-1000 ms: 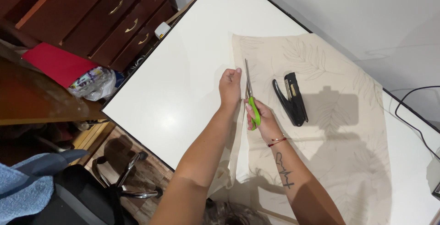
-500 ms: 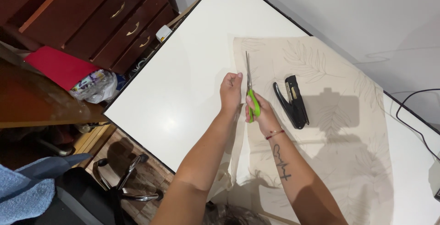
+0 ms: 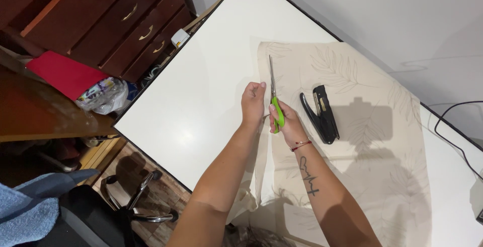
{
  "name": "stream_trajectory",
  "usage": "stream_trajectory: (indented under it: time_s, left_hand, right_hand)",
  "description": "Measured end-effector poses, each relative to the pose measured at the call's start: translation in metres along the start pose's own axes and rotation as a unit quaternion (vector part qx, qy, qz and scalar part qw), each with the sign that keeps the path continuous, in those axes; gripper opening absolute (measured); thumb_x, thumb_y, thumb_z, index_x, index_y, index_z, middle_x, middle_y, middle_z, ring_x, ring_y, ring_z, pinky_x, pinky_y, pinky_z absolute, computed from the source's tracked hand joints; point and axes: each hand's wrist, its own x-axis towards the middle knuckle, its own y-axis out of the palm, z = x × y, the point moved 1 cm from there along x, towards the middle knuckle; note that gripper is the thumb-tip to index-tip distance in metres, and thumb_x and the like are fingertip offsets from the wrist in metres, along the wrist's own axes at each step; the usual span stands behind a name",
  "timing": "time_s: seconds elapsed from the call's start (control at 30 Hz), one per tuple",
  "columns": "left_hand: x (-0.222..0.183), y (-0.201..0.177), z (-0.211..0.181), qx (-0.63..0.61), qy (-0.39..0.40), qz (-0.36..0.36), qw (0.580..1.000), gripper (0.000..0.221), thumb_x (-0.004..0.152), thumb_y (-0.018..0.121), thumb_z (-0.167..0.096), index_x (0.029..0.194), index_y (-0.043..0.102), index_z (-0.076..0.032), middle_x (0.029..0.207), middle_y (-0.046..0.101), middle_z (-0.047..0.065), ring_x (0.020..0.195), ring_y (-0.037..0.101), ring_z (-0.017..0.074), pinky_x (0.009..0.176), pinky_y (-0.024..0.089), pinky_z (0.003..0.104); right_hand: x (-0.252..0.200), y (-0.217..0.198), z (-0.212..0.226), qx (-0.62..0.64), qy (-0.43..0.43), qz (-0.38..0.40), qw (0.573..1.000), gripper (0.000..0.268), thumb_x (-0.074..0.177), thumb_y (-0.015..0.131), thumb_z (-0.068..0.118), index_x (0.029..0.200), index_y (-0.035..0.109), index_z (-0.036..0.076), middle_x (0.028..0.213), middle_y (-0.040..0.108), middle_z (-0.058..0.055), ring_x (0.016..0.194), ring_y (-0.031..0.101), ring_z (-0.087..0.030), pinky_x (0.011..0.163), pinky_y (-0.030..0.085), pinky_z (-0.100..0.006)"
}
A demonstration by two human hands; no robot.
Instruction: Cutting patterned fabric with scissors and sorting through various fabric samples
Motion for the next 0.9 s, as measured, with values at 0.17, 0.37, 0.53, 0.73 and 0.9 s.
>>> stream_trajectory:
  time_s: [0.17,0.37,0.53,0.73,0.9]
  left_hand:
    - [-0.001,-0.002,-0.002,0.014,-0.001,0.004,1.000,0.021,0.101,0.063,-0.032,0.088,0.061,-0.015,0.061,0.051,-0.005,0.059,0.042,0.0068,0.061,0.037,0.023]
    - [0.009,-0.004,0.014,0.030,-0.001,0.012,0.999,0.023,0.102,0.063,-0.032,0.086,0.060,-0.016,0.061,0.051,-0.005,0.058,0.044,0.0073,0.060,0.037,0.023]
    - [0.020,-0.009,-0.016,0.061,0.103,-0.008,0.993,0.020,0.098,0.067,-0.023,0.109,0.054,-0.012,0.090,0.056,0.000,0.086,0.058,0.0144,0.081,0.047,0.030]
    - [0.084,-0.002,-0.038,0.104,0.158,0.106,0.976,0.033,0.105,0.061,-0.026,0.138,0.063,-0.027,0.153,0.046,0.007,0.131,0.057,0.0355,0.113,0.046,0.047]
    - [0.124,-0.002,-0.008,-0.028,0.092,0.185,0.978,0.051,0.096,0.068,-0.007,0.145,0.058,-0.018,0.096,0.054,-0.003,0.078,0.057,0.0050,0.071,0.058,0.023]
  right_hand:
    - [0.002,-0.001,-0.004,-0.007,-0.007,0.005,1.000,0.028,0.101,0.066,0.034,0.093,0.062,0.008,0.062,0.055,-0.007,0.042,0.060,-0.017,0.039,0.048,-0.024]
    - [0.007,-0.005,-0.014,-0.002,-0.012,0.011,1.000,0.025,0.101,0.066,0.031,0.100,0.064,0.006,0.062,0.056,-0.008,0.042,0.060,-0.017,0.038,0.048,-0.024]
    - [0.003,-0.001,-0.005,-0.001,-0.010,0.011,1.000,0.033,0.100,0.066,0.028,0.119,0.062,0.001,0.065,0.055,-0.008,0.043,0.060,-0.017,0.039,0.050,-0.025]
    - [0.004,-0.002,0.001,-0.012,-0.011,0.012,1.000,0.040,0.100,0.066,0.030,0.126,0.061,0.000,0.065,0.055,-0.009,0.044,0.060,-0.017,0.040,0.051,-0.024]
    - [0.007,-0.002,0.002,0.014,-0.009,0.012,1.000,0.038,0.101,0.064,0.025,0.129,0.060,0.000,0.067,0.055,-0.009,0.045,0.061,-0.017,0.041,0.054,-0.026]
